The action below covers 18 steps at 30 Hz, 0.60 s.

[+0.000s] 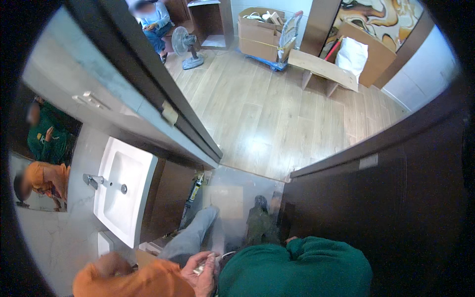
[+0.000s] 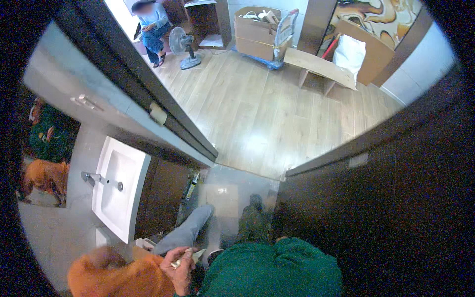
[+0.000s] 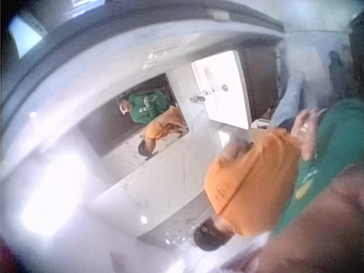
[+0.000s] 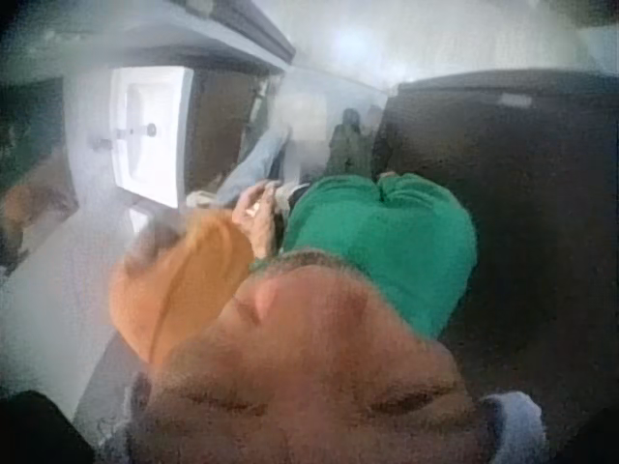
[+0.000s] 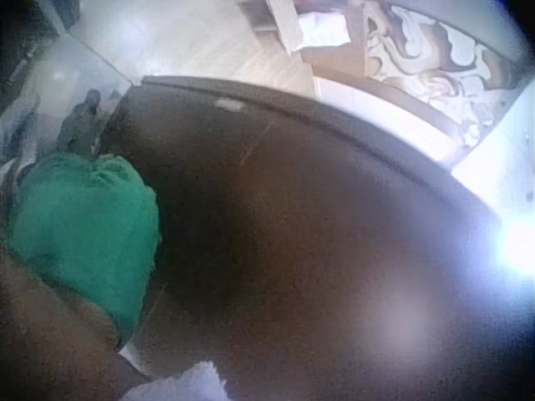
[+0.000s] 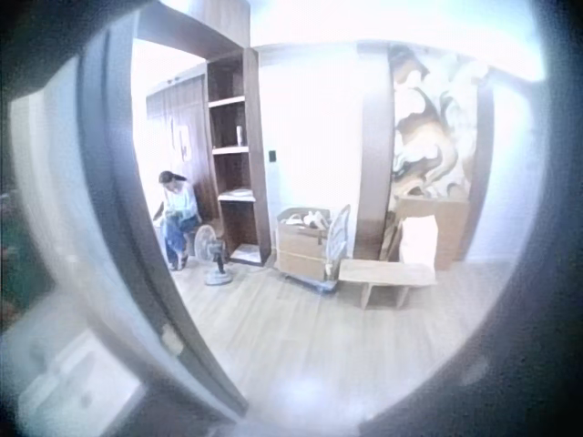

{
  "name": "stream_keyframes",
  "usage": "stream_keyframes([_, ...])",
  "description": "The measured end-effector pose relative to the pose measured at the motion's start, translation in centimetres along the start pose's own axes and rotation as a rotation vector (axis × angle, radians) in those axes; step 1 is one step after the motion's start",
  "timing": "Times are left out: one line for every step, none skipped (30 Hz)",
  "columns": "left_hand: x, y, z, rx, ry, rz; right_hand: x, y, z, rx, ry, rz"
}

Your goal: The person installs a door handle on a dark cabinet door in a bathroom. They align the handle, insert and tighten fasteners, then apply masking tape around the base of the handle to secure it.

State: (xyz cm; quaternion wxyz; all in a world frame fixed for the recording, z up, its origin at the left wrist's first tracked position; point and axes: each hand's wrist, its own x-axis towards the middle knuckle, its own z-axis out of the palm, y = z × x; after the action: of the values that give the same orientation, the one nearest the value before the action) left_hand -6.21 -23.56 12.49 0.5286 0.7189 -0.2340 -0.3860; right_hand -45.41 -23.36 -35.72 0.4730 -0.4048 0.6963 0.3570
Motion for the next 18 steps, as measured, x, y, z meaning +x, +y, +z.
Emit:
stream_keyframes([1.4,0.2,0.8,-0.018,0.03,-0.018,1.6,0.0,-0.6,-0.05,-0.022,-0.032])
stream_keyframes([2.4,0.4,1.3,-0.032,0.049,-0.037,3.1,0.0,-1.1,-0.097,-0.026,-0.073])
stream_keyframes([3.8,0.4,2.0,-0.056,0.095,-0.012,4.4,-0.3,-1.7,-0.137,-0.027,-0.113])
stream_keyframes([4.7,0.6,2.4,-0.076,0.108,0.011,5.4,-0.7,-2.4,-0.158,-0.022,-0.141])
stream_keyframes([5.6,0.8,3.1,-0.099,0.113,0.034,6.4,-1.6,-3.7,-0.054,-0.052,-0.085])
stream_keyframes([6.6,0.9,4.0,-0.125,0.112,0.059,7.0,-2.6,-5.4,0.058,-0.079,-0.028])
stream_keyframes([7.3,1.2,4.8,-0.075,0.138,0.038,7.3,-3.2,-7.5,0.176,-0.1,0.027])
stream_keyframes([8.4,1.4,5.9,-0.061,0.115,0.05,6.9,-4.3,-9.1,0.148,-0.039,-0.05])
stream_keyframes([9.5,1.6,6.8,-0.048,0.092,0.063,6.4,-5.6,-11.5,0.05,0.062,-0.166])
stream_keyframes([10.7,1.9,7.9,-0.035,0.076,0.078,5.6,-6.9,-13.9,-0.023,0.171,-0.25])
stream_keyframes([11.6,2.2,8.9,-0.036,0.02,0.109,4.5,-8.2,-16.1,-0.053,0.259,-0.276])
stream_keyframes([12.8,2.5,10.1,0.012,-0.02,0.123,3.3,-9.6,-18.5,0.182,0.269,-0.187])
stream_keyframes([14.0,2.8,11.2,0.06,-0.057,0.135,2.3,-11.1,-20.9,0.419,0.303,-0.115])
stream_keyframes([15.1,3.0,12.3,0.107,-0.097,0.149,1.3,-12.7,-23.1,0.542,0.3,-0.098])
stream_keyframes([15.9,3.3,13.7,0.098,-0.115,0.137,0.3,-14.1,-24.8,0.683,0.31,-0.137])
stream_keyframes([17.1,3.6,14.9,0.059,-0.149,0.12,-0.5,-15.7,-26.6,0.605,0.4,-0.208])
stream_keyframes([18.4,4.0,16.1,0.021,-0.183,0.1,-1.3,-17.3,-28.4,0.515,0.486,-0.271])
stream_keyframes([19.6,4.3,17.4,-0.026,-0.22,0.092,-2.2,-18.8,-29.8,0.612,0.502,-0.378])
